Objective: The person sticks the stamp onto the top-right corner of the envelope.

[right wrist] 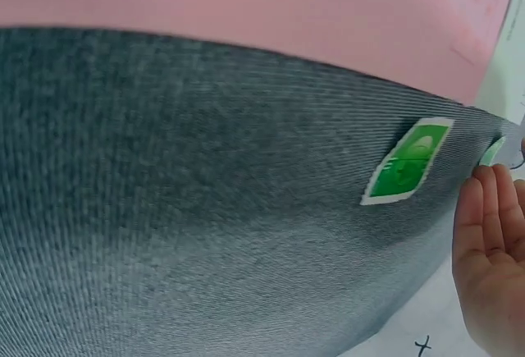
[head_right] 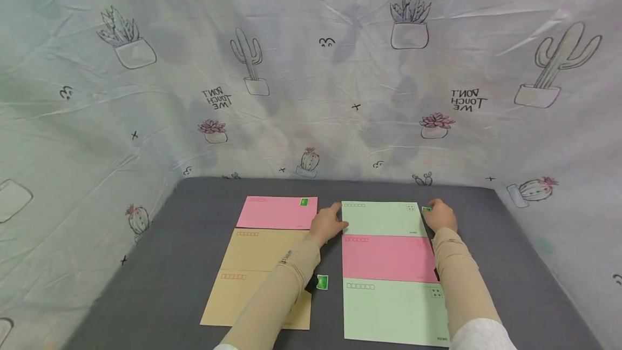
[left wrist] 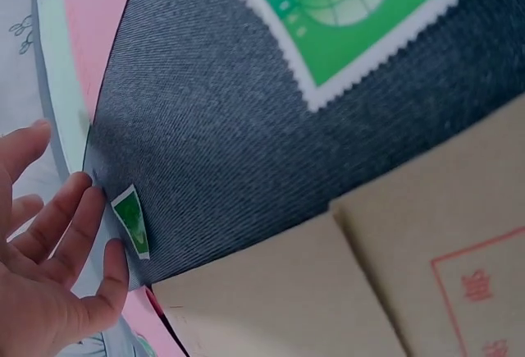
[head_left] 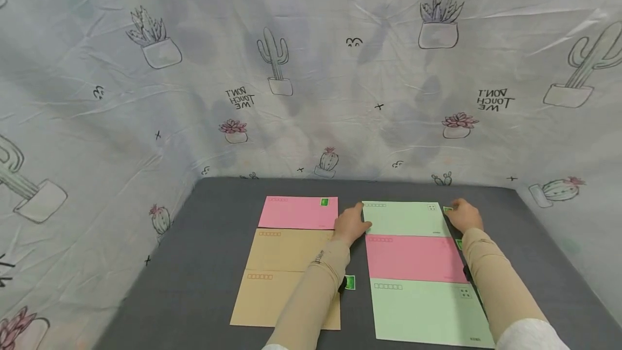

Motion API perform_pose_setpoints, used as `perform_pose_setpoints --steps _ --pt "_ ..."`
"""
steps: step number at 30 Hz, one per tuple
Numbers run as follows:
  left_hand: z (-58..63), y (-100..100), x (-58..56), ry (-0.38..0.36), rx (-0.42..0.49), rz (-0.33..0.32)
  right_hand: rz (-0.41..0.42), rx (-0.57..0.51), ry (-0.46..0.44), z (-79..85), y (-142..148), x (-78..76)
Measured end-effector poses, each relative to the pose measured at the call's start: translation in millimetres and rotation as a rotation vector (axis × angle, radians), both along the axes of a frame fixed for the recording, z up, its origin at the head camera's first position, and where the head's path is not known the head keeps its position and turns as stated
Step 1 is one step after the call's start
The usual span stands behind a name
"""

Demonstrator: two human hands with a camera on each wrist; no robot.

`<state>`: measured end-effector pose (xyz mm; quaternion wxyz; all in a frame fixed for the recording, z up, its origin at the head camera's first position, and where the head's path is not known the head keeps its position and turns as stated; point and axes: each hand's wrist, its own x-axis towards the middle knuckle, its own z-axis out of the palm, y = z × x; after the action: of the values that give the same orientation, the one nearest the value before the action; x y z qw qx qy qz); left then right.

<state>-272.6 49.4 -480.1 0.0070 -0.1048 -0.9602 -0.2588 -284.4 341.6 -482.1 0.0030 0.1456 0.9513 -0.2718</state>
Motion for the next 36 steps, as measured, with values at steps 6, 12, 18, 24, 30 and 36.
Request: perform_pose_setpoints --steps 6,12,18,24,30,36 --pt "1.1 3 1.6 0.008 -0.058 0.011 0.023 0.031 -0.051 -1.8 2 -4.0" --pt "-3.6 8 -0.2 0.011 -0.096 0.022 0.074 0.096 -0.09 -3.4 3 -11.0" --pt "-2.8 13 -2.3 -0.016 -0.138 0.027 0.066 0.126 -0.128 -3.6 3 -15.2" --pt "10.3 17 -1.8 -0.083 -0.22 0.006 0.063 0.149 -0.155 -1.1 -1 -15.1" --pt "17.0 19 -1.9 -0.112 -0.284 0.002 0.072 0.168 -0.197 -0.7 0 -19.0" --pt "16.2 21 -3.0 -0.115 -0.325 0.002 0.098 0.189 -0.2 -1.6 3 -20.1"
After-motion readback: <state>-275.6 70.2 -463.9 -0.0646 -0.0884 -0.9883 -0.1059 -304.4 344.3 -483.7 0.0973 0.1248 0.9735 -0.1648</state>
